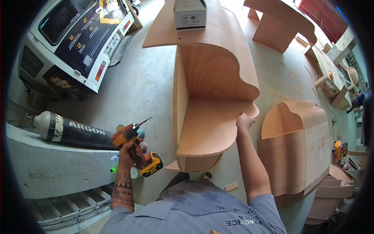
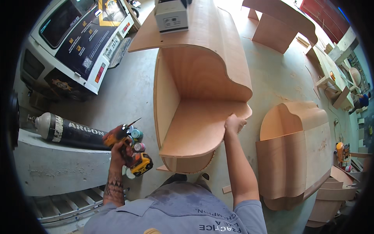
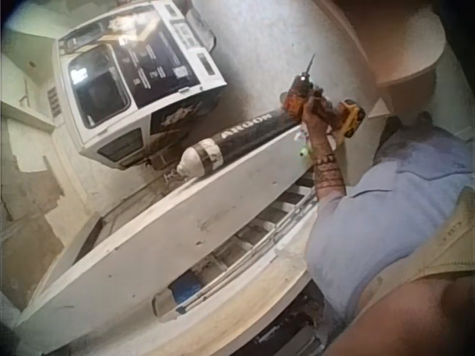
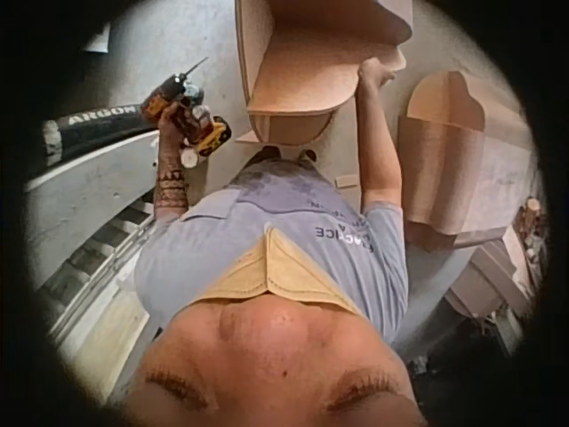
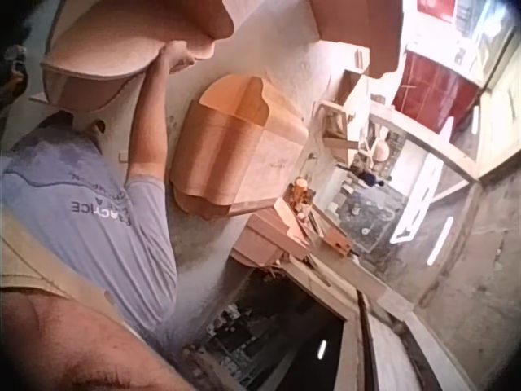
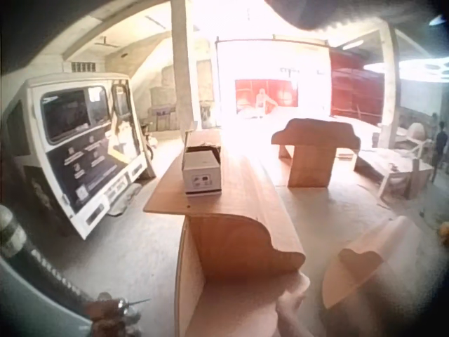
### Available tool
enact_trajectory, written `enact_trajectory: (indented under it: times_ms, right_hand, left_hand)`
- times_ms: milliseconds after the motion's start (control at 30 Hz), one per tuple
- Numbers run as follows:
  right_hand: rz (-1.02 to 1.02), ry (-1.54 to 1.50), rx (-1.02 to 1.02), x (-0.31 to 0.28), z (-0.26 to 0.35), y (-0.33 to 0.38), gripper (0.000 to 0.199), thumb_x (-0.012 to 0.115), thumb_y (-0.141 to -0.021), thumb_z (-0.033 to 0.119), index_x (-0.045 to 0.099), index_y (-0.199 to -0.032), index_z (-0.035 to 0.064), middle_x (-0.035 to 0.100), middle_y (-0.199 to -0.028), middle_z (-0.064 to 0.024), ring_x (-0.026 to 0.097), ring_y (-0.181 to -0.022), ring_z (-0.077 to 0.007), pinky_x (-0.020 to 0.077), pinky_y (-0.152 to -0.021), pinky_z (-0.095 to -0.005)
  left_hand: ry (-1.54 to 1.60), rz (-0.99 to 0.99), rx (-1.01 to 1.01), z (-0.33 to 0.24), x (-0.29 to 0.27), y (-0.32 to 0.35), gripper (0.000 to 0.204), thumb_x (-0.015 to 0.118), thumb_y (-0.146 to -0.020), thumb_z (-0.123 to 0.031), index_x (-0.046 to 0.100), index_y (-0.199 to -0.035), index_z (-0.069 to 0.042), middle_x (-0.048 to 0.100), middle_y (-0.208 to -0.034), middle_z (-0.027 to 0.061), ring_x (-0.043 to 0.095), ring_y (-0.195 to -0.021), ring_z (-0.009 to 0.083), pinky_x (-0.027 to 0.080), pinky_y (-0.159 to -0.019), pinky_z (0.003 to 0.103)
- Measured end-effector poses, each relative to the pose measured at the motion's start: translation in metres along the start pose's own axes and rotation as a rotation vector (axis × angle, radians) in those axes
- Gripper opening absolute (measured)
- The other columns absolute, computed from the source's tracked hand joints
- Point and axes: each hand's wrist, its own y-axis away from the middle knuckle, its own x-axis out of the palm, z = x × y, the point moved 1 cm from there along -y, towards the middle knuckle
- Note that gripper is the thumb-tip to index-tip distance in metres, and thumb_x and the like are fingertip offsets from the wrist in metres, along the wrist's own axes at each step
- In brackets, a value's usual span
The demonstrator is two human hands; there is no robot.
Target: The person assembles a curved wooden structure by driving screws into pre-drilled holes using a drill and positioning additional curved wooden panels into the frame.
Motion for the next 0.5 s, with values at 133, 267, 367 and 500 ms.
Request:
enact_trajectory:
  times_ms: [133, 267, 367, 500]
  right_hand:
    - [-0.002, 0.235, -0.158, -0.018, -0.048, -0.083, 0.057, 0.069, -0.08, 0.013, 0.053, -0.122, -0.0216, 0.063, -0.127, -0.0389, 0.064, -0.12, -0.0488, 0.0499, -0.107, -0.0465]
    - [0.104, 0.358, -0.266, -0.019, -0.037, -0.069, 0.039, 0.074, -0.08, 0.023, 0.075, -0.095, -0.0128, 0.071, -0.112, -0.0377, 0.07, -0.113, -0.0415, 0.0513, -0.102, -0.0476]
    - [0.095, 0.424, -0.326, -0.027, -0.031, -0.07, 0.04, 0.073, -0.081, 0.024, 0.075, -0.098, -0.0121, 0.072, -0.11, -0.0361, 0.07, -0.111, -0.0433, 0.0519, -0.101, -0.0478]
    - [0.111, 0.412, -0.301, -0.036, -0.026, -0.067, 0.039, 0.073, -0.082, 0.023, 0.075, -0.097, -0.0129, 0.074, -0.107, -0.034, 0.072, -0.108, -0.0402, 0.0522, -0.098, -0.0469]
  left_hand:
    - [0.022, 0.183, -0.26, 0.014, 0.004, -0.107, 0.048, 0.065, -0.097, -0.038, 0.065, -0.123, 0.003, 0.063, -0.075, 0.0017, 0.059, -0.059, 0.013, 0.051, -0.057, 0.029]
    - [-0.06, 0.214, -0.302, 0.032, 0.006, -0.154, 0.051, 0.064, -0.097, -0.042, 0.064, -0.12, 0.003, 0.061, -0.072, -0.0004, 0.056, -0.054, 0.0107, 0.048, -0.054, 0.026]
    - [-0.105, 0.275, -0.367, 0.045, 0.01, -0.19, 0.05, 0.064, -0.097, -0.042, 0.065, -0.12, 0.002, 0.061, -0.072, -0.0005, 0.057, -0.055, 0.0096, 0.048, -0.054, 0.026]
    - [-0.119, 0.324, -0.415, 0.055, 0.02, -0.22, 0.045, 0.064, -0.097, -0.04, 0.067, -0.116, 0.001, 0.062, -0.073, -0.0004, 0.057, -0.056, 0.0092, 0.05, -0.055, 0.026]
